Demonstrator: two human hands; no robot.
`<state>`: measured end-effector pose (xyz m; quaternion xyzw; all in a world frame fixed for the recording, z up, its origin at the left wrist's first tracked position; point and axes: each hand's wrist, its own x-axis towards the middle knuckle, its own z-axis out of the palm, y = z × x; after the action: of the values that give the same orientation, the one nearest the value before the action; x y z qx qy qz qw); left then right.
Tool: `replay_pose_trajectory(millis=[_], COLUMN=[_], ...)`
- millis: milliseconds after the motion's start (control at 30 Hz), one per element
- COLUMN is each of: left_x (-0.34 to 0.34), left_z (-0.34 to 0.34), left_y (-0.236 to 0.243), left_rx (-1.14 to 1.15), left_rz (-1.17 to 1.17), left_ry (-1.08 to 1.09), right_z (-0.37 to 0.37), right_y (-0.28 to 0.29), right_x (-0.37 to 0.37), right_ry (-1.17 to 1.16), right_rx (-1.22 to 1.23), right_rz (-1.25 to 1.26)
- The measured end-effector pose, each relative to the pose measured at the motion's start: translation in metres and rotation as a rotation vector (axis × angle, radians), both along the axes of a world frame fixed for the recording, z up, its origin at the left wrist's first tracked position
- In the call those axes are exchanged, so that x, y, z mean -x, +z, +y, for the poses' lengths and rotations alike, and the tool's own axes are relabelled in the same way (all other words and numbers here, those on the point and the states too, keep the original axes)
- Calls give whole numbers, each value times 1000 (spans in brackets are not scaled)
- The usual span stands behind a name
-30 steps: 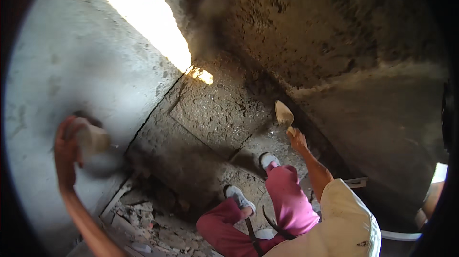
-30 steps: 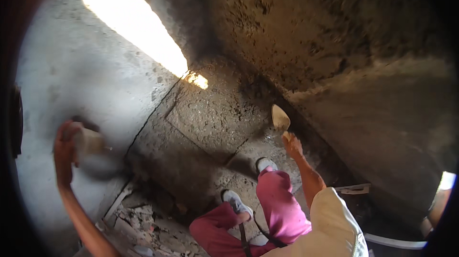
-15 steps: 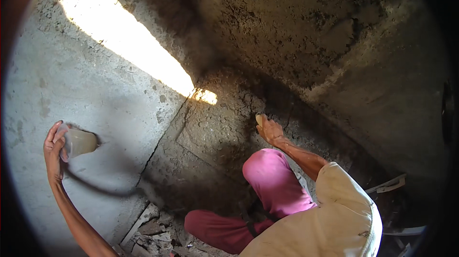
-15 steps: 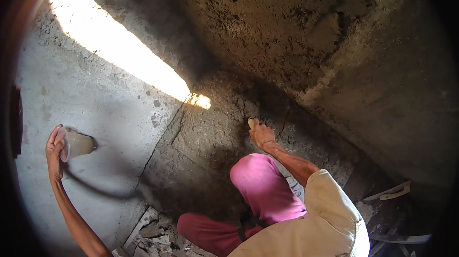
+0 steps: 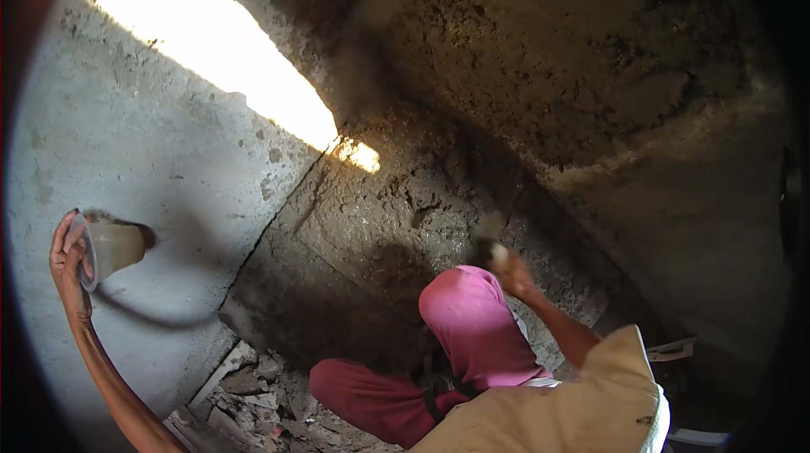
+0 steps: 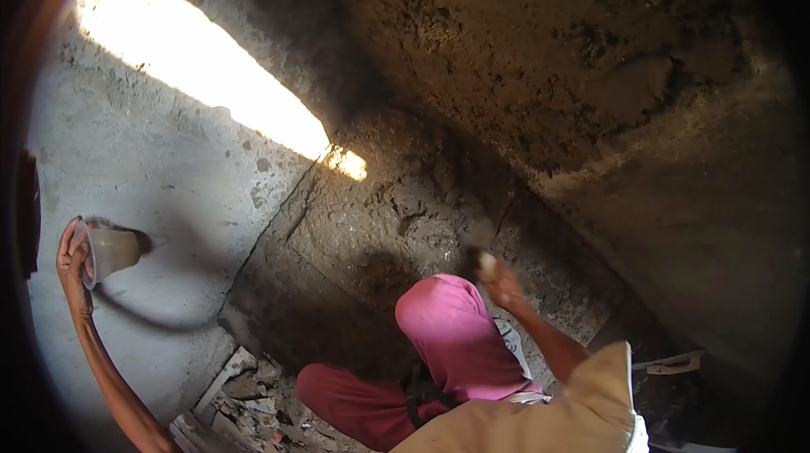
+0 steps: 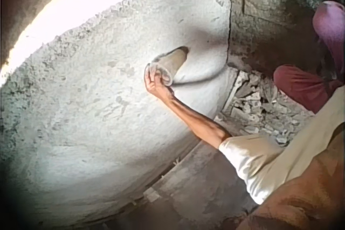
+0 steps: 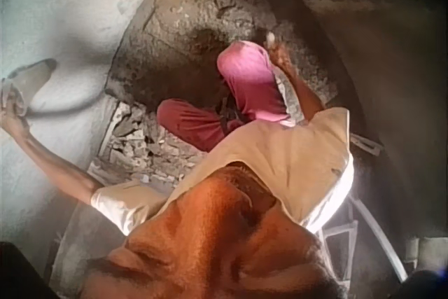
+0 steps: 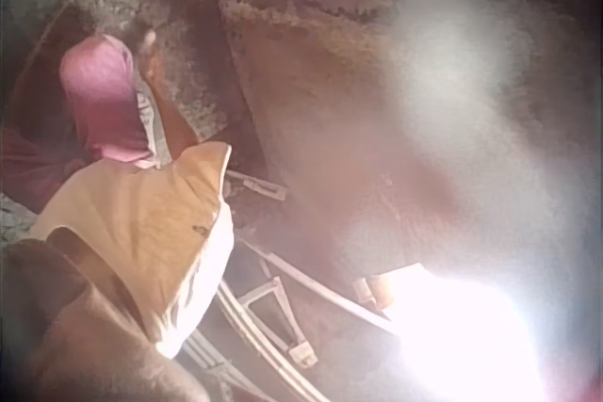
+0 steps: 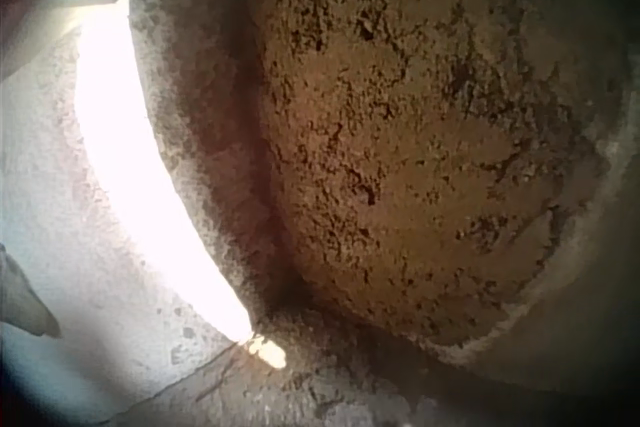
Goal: The person applies wet plaster or mortar to an interior wall corner using a trowel, while holding a plastic cup of liquid in the other hand.
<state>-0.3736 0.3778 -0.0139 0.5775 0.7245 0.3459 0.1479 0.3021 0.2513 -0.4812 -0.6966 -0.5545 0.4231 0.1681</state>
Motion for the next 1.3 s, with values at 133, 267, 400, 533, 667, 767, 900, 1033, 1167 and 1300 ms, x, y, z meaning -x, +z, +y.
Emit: replay_pose_trajectory(millis=[133,267,400,533,667,767,900,1033,1167,1300], left_x=[21,19,0,4,0,19,6,-5,12,31], left_z=[-9,-3,6,-1,-6,-2,-7,-3,2,-6], left_y=[5,4,-8,-1,-7,-10,4,-5,-7,-3], left_rx=[-72,-31,-55,-38,-41,-87,-13,-31,-78,-4], left_rz=[-14,7,-41,-18,103,106,77,44,125,161], left_ry=[17,19,30,8,37,-20,-9,17,-8,-2], right_z=[128,140,130,84,25,57,171,138,120,59], right_y=[36,90,127,116,69,-44,10,29,96,104], right_x=[96,90,71,25,-24,-22,74,68,37,-15], right_ry=[115,-206,176,102,-94,-8,-101,210,341,153], right_rx=[16,389,-143,-208,37,-280,53,-96,-195,-66], right_rz=[254,1000,129,-341,-315,-225,22,-326,-435,-505])
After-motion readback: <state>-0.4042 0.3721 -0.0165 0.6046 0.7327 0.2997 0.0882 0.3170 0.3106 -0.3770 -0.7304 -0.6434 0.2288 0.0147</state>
